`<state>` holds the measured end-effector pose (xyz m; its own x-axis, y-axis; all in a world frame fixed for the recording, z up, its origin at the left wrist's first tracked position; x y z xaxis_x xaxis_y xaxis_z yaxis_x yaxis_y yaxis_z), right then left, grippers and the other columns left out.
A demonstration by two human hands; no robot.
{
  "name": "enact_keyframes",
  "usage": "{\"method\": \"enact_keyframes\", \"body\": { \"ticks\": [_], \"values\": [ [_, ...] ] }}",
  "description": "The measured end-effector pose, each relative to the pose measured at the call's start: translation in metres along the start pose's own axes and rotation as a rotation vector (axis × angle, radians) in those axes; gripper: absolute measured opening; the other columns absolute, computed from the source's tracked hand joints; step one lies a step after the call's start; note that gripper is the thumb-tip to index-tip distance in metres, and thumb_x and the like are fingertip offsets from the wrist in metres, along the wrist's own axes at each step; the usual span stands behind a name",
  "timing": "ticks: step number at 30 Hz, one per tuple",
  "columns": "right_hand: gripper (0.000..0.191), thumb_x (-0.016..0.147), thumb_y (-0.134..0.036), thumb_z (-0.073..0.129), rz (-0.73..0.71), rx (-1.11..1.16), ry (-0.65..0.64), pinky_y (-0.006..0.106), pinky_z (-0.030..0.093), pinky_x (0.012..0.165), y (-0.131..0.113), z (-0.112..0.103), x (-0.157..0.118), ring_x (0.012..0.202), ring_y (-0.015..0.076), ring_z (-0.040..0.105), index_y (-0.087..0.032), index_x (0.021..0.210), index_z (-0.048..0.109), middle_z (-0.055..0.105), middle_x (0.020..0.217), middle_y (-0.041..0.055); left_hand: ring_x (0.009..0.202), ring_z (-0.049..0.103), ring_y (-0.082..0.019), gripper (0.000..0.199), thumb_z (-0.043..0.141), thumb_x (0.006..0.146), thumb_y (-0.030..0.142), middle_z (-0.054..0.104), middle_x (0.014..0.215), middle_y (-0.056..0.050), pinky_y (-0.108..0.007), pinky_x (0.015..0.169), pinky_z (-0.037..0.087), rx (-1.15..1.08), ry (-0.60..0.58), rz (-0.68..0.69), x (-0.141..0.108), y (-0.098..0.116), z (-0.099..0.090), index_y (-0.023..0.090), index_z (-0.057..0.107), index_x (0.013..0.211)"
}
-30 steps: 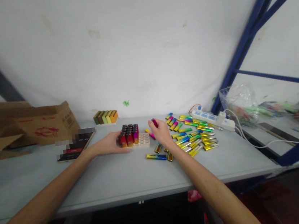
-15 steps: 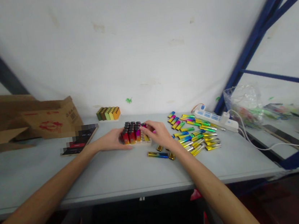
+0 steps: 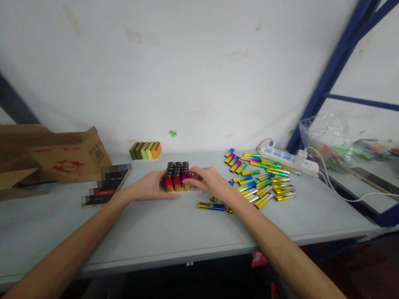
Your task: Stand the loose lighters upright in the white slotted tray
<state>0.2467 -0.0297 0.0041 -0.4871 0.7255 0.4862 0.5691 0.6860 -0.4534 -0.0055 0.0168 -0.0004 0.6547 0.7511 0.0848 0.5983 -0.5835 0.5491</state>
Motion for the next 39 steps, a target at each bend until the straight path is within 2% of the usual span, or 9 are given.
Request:
{"method": "enact_keyframes", "body": {
  "ticks": [8, 11, 15, 19, 22, 24, 27, 31, 39],
  "values": [
    [0.032, 0.1, -0.049, 0.055, -0.057, -0.164, -0.051, 0.024, 0.039, 0.063, -0.007, 0.005, 0.004, 0.069, 0.015, 0.058, -0.019, 0.101, 0.064, 0.068, 0.084, 0.0049, 0.091, 0.067, -0.026, 0.078, 0.078, 0.064, 0.066, 0.073, 0.11, -0.008, -0.033, 0.081, 0.051, 0.018, 0.028, 0.023, -0.001, 0.003, 0.0, 0.016, 0.062, 0.122],
    [0.037, 0.099, -0.05, 0.056, -0.054, -0.27, -0.022, 0.026, 0.039, 0.066, -0.008, 0.008, 0.007, 0.072, 0.016, 0.056, -0.016, 0.09, 0.065, 0.065, 0.086, 0.0074, 0.087, 0.067, -0.025, 0.077, 0.078, 0.065, 0.066, 0.074, 0.107, -0.008, -0.032, 0.078, 0.051, 0.036, 0.027, 0.014, -0.001, 0.002, 0.0, 0.016, 0.062, 0.122],
    [0.043, 0.097, -0.053, 0.058, -0.01, -0.158, -0.055, 0.026, 0.035, 0.061, -0.003, 0.005, 0.007, 0.062, 0.0133, 0.052, -0.017, 0.073, 0.061, 0.06, 0.069, 0.0013, 0.087, 0.067, -0.025, 0.078, 0.078, 0.064, 0.067, 0.074, 0.106, -0.007, -0.032, 0.076, 0.05, 0.036, 0.023, 0.002, 0.0, -0.001, 0.001, 0.017, 0.062, 0.12],
    [0.049, 0.107, -0.043, 0.038, 0.116, -0.119, 0.095, 0.027, 0.037, 0.066, 0.015, -0.014, 0.006, 0.062, 0.0143, 0.055, -0.018, 0.073, 0.062, 0.061, 0.065, 0.0006, 0.089, 0.067, -0.027, 0.079, 0.077, 0.062, 0.069, 0.073, 0.108, -0.008, -0.032, 0.074, 0.05, 0.042, 0.01, -0.014, 0.001, -0.002, 0.001, 0.017, 0.06, 0.119],
    [0.033, 0.106, -0.033, 0.042, 0.235, -0.245, 0.154, 0.028, 0.04, 0.072, 0.033, -0.025, 0.001, 0.072, 0.0171, 0.061, -0.016, 0.089, 0.066, 0.067, 0.076, 0.0041, 0.084, 0.067, -0.026, 0.078, 0.076, 0.063, 0.071, 0.073, 0.103, -0.007, -0.031, 0.069, 0.049, 0.063, -0.003, -0.028, 0.001, -0.002, 0.0, 0.017, 0.061, 0.117],
    [0.022, 0.101, -0.032, 0.053, 0.272, -0.316, 0.072, 0.028, 0.043, 0.076, 0.044, -0.025, -0.003, 0.081, 0.0188, 0.062, -0.015, 0.097, 0.066, 0.069, 0.087, 0.0072, 0.082, 0.066, -0.025, 0.078, 0.076, 0.063, 0.072, 0.073, 0.1, -0.007, -0.031, 0.068, 0.048, 0.078, -0.002, -0.033, 0.001, -0.001, 0.0, 0.016, 0.061, 0.115],
    [0.028, 0.094, -0.04, 0.065, 0.307, -0.363, -0.11, 0.029, 0.045, 0.081, 0.056, -0.017, -0.008, 0.09, 0.0203, 0.063, -0.015, 0.104, 0.067, 0.069, 0.099, 0.0107, 0.084, 0.066, -0.026, 0.078, 0.075, 0.062, 0.072, 0.072, 0.101, -0.008, -0.032, 0.069, 0.048, 0.086, 0.002, -0.036, 0.001, 0.002, -0.001, 0.016, 0.06, 0.115],
    [0.023, 0.095, -0.036, 0.064, 0.336, -0.428, -0.23, 0.03, 0.046, 0.083, 0.061, -0.007, -0.008, 0.09, 0.0209, 0.063, -0.014, 0.097, 0.069, 0.069, 0.098, 0.0117, 0.087, 0.067, -0.026, 0.079, 0.076, 0.062, 0.071, 0.073, 0.106, -0.008, -0.031, 0.072, 0.049, 0.063, -0.007, -0.044, 0.0, 0.004, -0.002, 0.017, 0.06, 0.117],
    [0.014, 0.09, -0.024, 0.067, 0.324, -0.176, 0.102, 0.036, 0.053, 0.083, 0.053, -0.016, -0.002, 0.088, 0.0208, 0.068, -0.015, 0.101, 0.068, 0.074, 0.098, 0.0104, 0.09, 0.067, -0.028, 0.076, 0.077, 0.062, 0.069, 0.073, 0.108, -0.009, -0.033, 0.074, 0.049, 0.036, -0.002, -0.027, 0.0, -0.003, 0.0, 0.018, 0.061, 0.116]
  ]
}}
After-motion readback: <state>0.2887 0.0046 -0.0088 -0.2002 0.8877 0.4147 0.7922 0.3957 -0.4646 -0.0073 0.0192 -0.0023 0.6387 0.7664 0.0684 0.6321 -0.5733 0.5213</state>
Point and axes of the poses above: each hand's wrist, its own x-axis towards the middle knuckle, its own z-axis out of the palm, y = z × x, the point moved 1 cm from there along x, towards the middle knuckle
